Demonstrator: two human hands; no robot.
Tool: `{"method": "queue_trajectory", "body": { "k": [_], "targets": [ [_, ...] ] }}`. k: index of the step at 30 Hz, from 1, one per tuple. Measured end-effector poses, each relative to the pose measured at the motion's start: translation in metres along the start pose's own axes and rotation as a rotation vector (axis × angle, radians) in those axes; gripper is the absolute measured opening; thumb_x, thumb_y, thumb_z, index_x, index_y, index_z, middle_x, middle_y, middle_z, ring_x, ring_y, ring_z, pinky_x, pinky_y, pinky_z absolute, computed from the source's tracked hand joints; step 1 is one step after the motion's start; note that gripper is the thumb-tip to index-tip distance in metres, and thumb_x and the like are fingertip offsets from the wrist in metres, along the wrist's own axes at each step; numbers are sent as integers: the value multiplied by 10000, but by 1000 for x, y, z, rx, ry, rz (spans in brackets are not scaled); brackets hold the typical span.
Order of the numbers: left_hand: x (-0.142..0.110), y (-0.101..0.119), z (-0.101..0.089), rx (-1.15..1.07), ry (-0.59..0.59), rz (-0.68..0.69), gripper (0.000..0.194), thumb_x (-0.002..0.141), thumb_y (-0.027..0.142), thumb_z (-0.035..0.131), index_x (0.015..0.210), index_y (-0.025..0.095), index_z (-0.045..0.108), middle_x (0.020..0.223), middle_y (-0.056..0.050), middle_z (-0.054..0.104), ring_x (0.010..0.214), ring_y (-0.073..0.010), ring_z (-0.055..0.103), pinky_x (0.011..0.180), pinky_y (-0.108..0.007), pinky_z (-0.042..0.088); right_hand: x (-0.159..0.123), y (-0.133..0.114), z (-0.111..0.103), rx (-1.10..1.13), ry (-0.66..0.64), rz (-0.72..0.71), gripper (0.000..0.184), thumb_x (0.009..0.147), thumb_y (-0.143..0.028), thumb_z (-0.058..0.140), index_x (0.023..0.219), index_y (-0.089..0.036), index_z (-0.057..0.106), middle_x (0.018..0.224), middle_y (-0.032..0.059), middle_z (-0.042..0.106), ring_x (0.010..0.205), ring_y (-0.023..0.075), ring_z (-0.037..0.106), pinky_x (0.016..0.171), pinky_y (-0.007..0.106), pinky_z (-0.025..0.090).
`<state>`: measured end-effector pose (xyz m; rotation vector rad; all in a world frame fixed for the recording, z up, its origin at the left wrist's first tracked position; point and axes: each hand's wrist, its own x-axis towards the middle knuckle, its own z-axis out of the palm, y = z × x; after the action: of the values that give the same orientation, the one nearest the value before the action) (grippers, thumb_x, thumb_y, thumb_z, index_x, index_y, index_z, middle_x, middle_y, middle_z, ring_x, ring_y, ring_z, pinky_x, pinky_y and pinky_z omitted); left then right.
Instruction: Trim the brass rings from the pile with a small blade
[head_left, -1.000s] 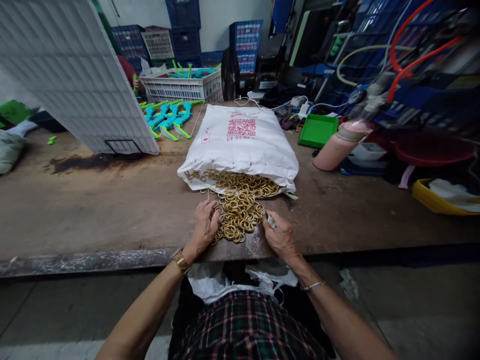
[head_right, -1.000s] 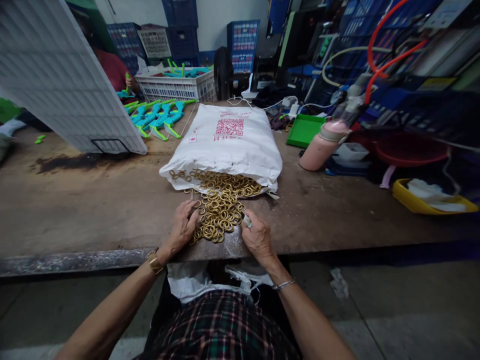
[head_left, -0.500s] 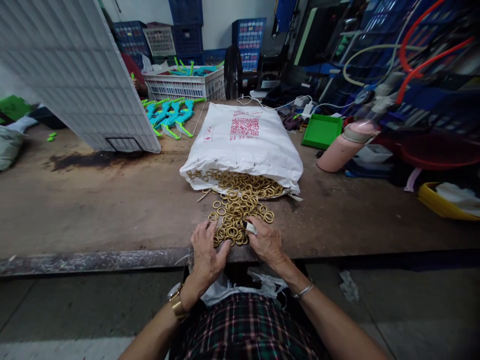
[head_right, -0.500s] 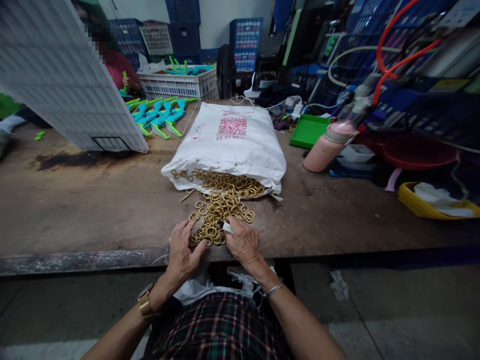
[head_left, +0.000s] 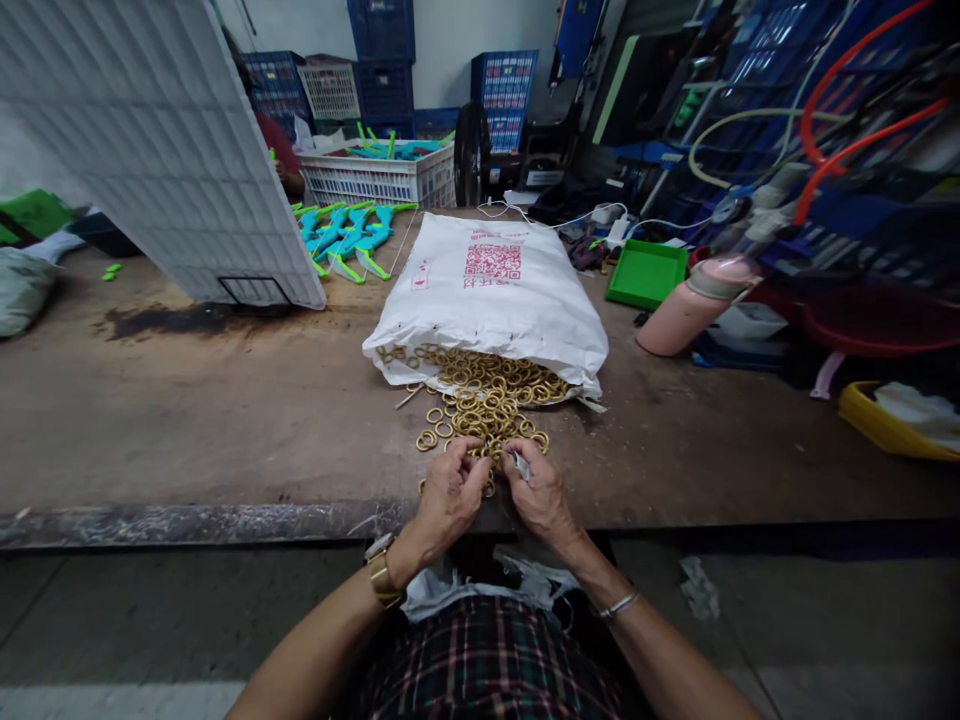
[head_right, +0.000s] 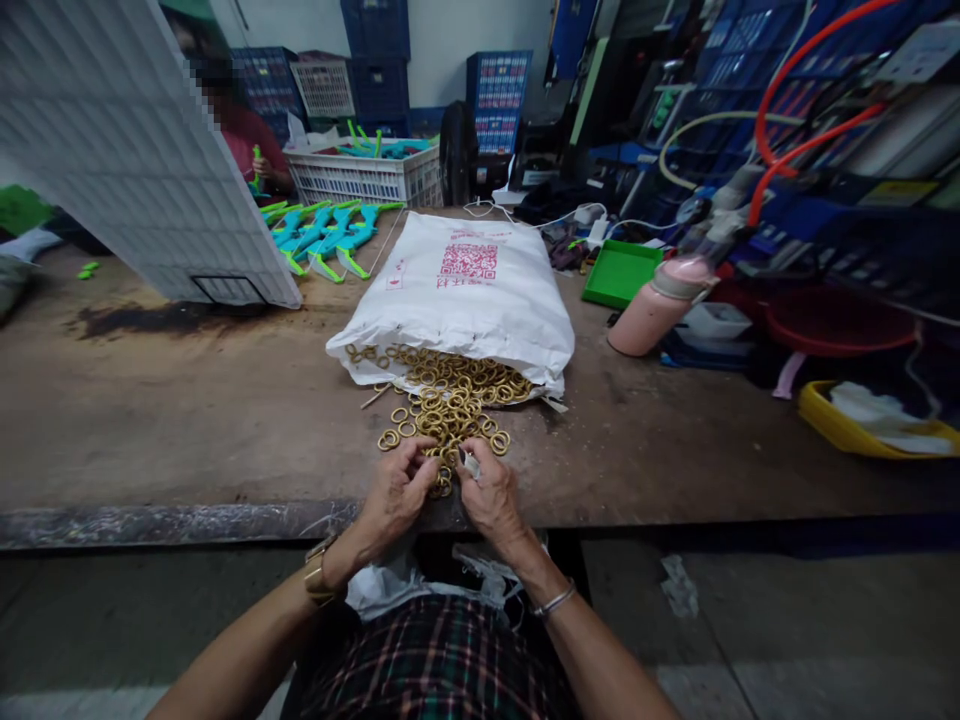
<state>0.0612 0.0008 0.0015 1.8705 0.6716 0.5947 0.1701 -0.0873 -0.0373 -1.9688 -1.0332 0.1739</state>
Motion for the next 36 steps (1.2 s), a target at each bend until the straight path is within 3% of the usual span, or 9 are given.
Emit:
{"method": "queue_trajectory", "body": {
  "k": [8, 16, 20, 25, 29, 32, 36],
  "targets": [
    [4, 4, 5, -163, -26, -82, 160, 766, 233, 474, 632, 158, 519, 576, 22, 473, 550, -95, 422, 535, -203, 343, 0, -24, -7, 153, -24, 26, 175, 821, -332, 420, 798, -194, 524, 695, -2, 560, 621, 115, 500, 596, 213, 392],
    [-5, 7, 0, -304, -74, -156, 204, 769, 331, 502, 660, 158, 498, 552, 38, 465, 488, -70, 398, 485, -185, 328, 6, -26, -3, 328, -103, 147, 248, 794, -385, 443, 639, -194, 467, 575, -37, 460, 549, 98, 412, 528, 203, 351],
    [-4, 7, -4, -448, -180, -316, 252, 769, 411, 500, 729, 163, 486, 536, 53, 481, 396, -48, 366, 408, -172, 288, 8, -29, -3, 330, -93, 172, 206, 780, -349, 457, 670, -184, 513, 578, -39, 472, 565, 101, 430, 560, 206, 359],
    [-5, 3, -5, -642, -231, -360, 310, 744, 464, 535, 750, 158, 488, 606, 37, 516, 415, -37, 400, 416, -163, 325, 8, -34, -6, 328, -97, 154, 179, 770, -326, 475, 702, -180, 555, 615, -32, 521, 608, 108, 474, 609, 212, 374],
    [-9, 1, -5, -705, -231, -373, 312, 729, 460, 561, 752, 160, 481, 613, 39, 512, 428, -36, 410, 419, -157, 327, 9, -34, -7, 382, -141, 184, 198, 779, -343, 460, 715, -185, 559, 585, -37, 512, 561, 105, 466, 561, 207, 374],
    [-11, 1, -6, -722, -212, -372, 326, 726, 481, 556, 760, 167, 476, 615, 42, 508, 435, -39, 418, 428, -159, 335, 9, -32, -7, 315, -99, 183, 206, 792, -333, 427, 725, -186, 555, 578, -30, 510, 540, 105, 463, 535, 206, 365],
    [-13, 1, -6, -689, -175, -358, 340, 727, 496, 548, 776, 168, 475, 629, 35, 512, 454, -45, 430, 439, -161, 344, 3, -29, -8, -2, -118, 42, 180, 788, -260, 394, 702, -196, 539, 574, -16, 516, 524, 108, 448, 510, 205, 318]
  ]
}}
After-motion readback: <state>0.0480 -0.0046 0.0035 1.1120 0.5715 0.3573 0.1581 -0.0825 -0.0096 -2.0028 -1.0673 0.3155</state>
